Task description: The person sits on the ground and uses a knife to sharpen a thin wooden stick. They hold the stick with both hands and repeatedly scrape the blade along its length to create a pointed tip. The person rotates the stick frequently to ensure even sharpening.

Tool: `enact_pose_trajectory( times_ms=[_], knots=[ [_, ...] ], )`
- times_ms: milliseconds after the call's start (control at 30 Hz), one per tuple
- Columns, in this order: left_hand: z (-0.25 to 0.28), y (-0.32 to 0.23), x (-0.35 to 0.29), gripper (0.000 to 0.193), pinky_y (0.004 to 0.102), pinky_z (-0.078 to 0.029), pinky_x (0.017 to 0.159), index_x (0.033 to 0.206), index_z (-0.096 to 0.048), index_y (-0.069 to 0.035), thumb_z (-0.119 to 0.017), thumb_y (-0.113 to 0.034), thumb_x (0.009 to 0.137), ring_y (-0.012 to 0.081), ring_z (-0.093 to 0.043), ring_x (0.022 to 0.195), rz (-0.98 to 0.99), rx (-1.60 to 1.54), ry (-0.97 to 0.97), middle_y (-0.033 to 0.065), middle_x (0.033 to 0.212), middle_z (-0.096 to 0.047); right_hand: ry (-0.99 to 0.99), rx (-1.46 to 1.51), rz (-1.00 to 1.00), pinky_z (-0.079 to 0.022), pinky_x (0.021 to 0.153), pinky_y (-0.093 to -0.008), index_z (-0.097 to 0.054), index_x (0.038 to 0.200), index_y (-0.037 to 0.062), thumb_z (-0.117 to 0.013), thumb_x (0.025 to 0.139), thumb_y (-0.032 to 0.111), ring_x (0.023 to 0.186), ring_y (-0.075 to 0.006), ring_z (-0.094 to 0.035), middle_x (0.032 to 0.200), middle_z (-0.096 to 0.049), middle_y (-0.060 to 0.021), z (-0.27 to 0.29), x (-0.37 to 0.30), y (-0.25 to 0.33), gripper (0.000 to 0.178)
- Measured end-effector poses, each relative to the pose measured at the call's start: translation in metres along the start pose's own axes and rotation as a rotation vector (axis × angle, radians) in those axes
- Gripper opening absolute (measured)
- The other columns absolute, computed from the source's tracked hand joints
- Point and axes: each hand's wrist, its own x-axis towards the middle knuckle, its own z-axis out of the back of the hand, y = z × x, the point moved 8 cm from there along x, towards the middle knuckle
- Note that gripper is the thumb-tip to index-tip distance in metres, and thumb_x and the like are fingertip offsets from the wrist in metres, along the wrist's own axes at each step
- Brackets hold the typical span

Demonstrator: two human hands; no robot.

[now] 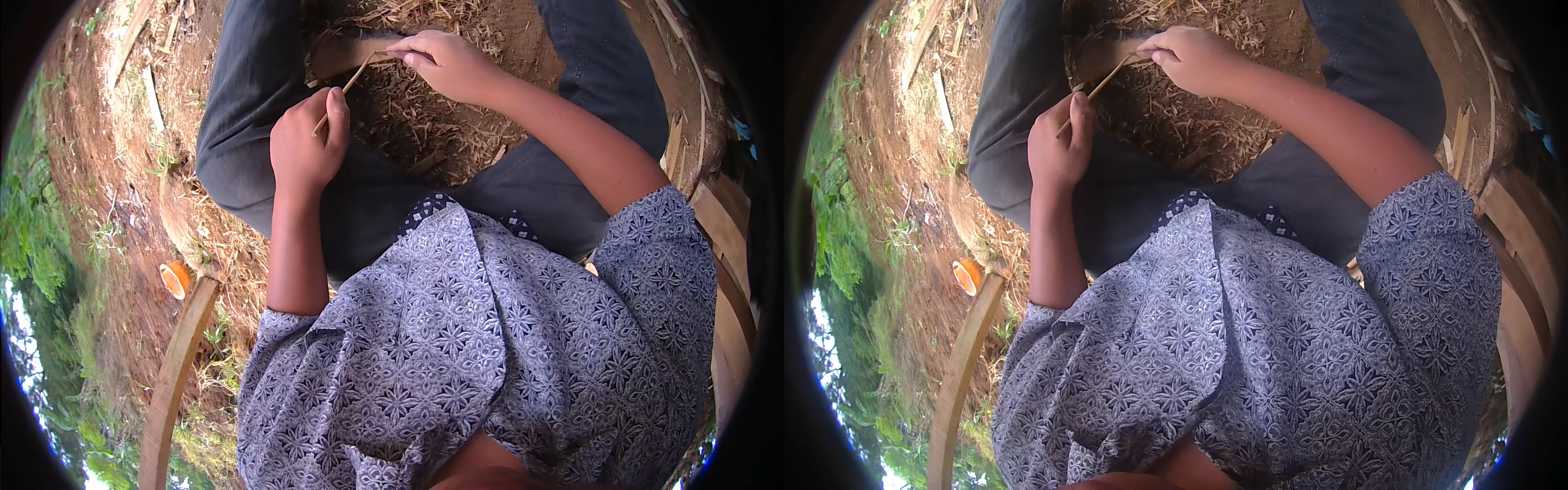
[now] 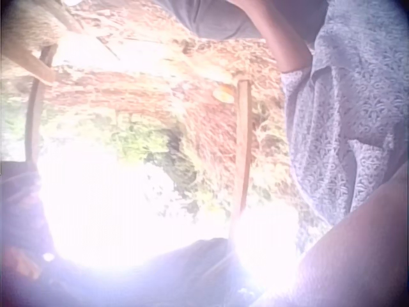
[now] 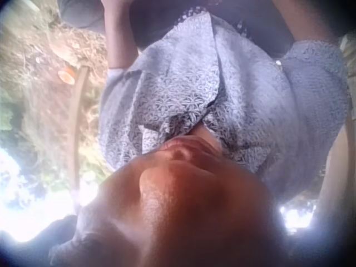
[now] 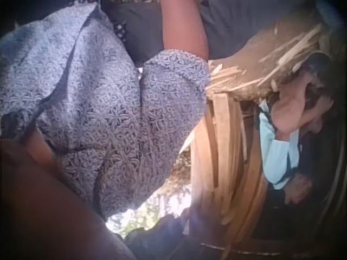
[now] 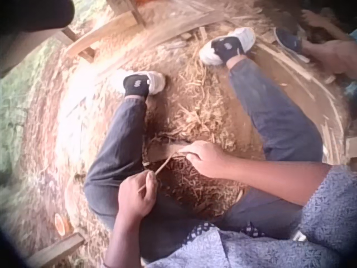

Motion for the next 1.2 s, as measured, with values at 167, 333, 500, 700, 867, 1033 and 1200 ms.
enact_pose_trajectory(
  times_ms=[167,333,500,700,867,1033,1200],
  knots=[
    [0.000,-0.003,0.003,0.042,0.0488,-0.048,0.062,0.079,-0.064,-0.006,-0.050,-0.035,0.107,0.0412,-0.063,0.069,0.047,0.024,0.040,0.0169,0.072,-0.064,-0.019,0.082,-0.073,-0.056,0.085,-0.0380,-0.072,0.124,0.0049,-0.062,0.098,0.016,0.089,-0.0252,-0.073,0.101,-0.077,-0.0124,-0.016,0.007,-0.018,0.030],
    [0.001,-0.002,0.008,0.042,0.0463,-0.049,0.062,0.078,-0.065,-0.007,-0.049,-0.032,0.108,0.0385,-0.064,0.066,0.068,-0.050,0.036,0.0142,0.068,-0.064,-0.138,0.197,0.131,-0.055,0.093,-0.0396,-0.071,0.124,0.0038,-0.060,0.100,0.014,0.105,-0.0306,-0.071,0.116,-0.074,-0.0155,-0.032,0.019,0.017,0.028],
    [0.004,-0.002,0.008,0.045,0.0369,-0.048,0.060,0.082,-0.065,-0.003,-0.045,-0.031,0.110,0.0260,-0.063,0.059,0.087,-0.127,0.084,0.0098,0.063,-0.061,-0.033,0.196,0.036,-0.052,0.102,-0.0423,-0.067,0.130,0.0012,-0.053,0.104,0.015,0.117,-0.0346,-0.068,0.126,-0.070,-0.0209,-0.049,0.017,-0.002,0.033],
    [0.003,-0.003,0.006,0.042,0.0383,-0.049,0.060,0.083,-0.065,-0.003,-0.046,-0.028,0.110,0.0267,-0.066,0.061,0.079,-0.085,0.079,0.0116,0.065,-0.064,0.030,0.411,0.114,-0.052,0.100,-0.0422,-0.054,0.148,0.0057,-0.049,0.106,0.014,0.116,-0.0393,-0.067,0.125,-0.069,-0.0253,-0.050,-0.004,0.054,0.043],
    [0.003,-0.003,0.010,0.035,0.0429,-0.051,0.062,0.079,-0.064,-0.007,-0.051,-0.024,0.107,0.0328,-0.067,0.066,0.102,-0.141,0.074,0.0100,0.065,-0.064,0.166,0.264,-0.216,-0.052,0.102,-0.0419,-0.053,0.150,0.0080,-0.047,0.107,0.014,0.121,-0.0393,-0.066,0.132,-0.066,-0.0251,-0.064,0.013,0.005,0.043],
    [0.004,-0.005,0.010,0.036,0.0427,-0.051,0.063,0.079,-0.064,-0.007,-0.050,-0.023,0.107,0.0322,-0.067,0.066,0.102,-0.124,0.090,0.0095,0.065,-0.064,0.011,0.316,-0.044,-0.055,0.096,-0.0473,-0.055,0.148,0.0085,-0.045,0.107,0.016,0.110,-0.0426,-0.068,0.120,-0.068,-0.0277,-0.072,0.011,-0.004,0.043],
    [0.002,-0.002,0.010,0.036,0.0424,-0.051,0.063,0.079,-0.064,-0.007,-0.049,-0.023,0.107,0.0322,-0.067,0.065,0.132,-0.175,0.094,0.0098,0.065,-0.064,0.121,0.408,-0.090,-0.051,0.103,-0.0422,-0.053,0.150,0.0071,-0.045,0.108,0.017,0.122,-0.0363,-0.066,0.132,-0.066,-0.0242,-0.062,-0.002,0.041,0.043]
  ],
)
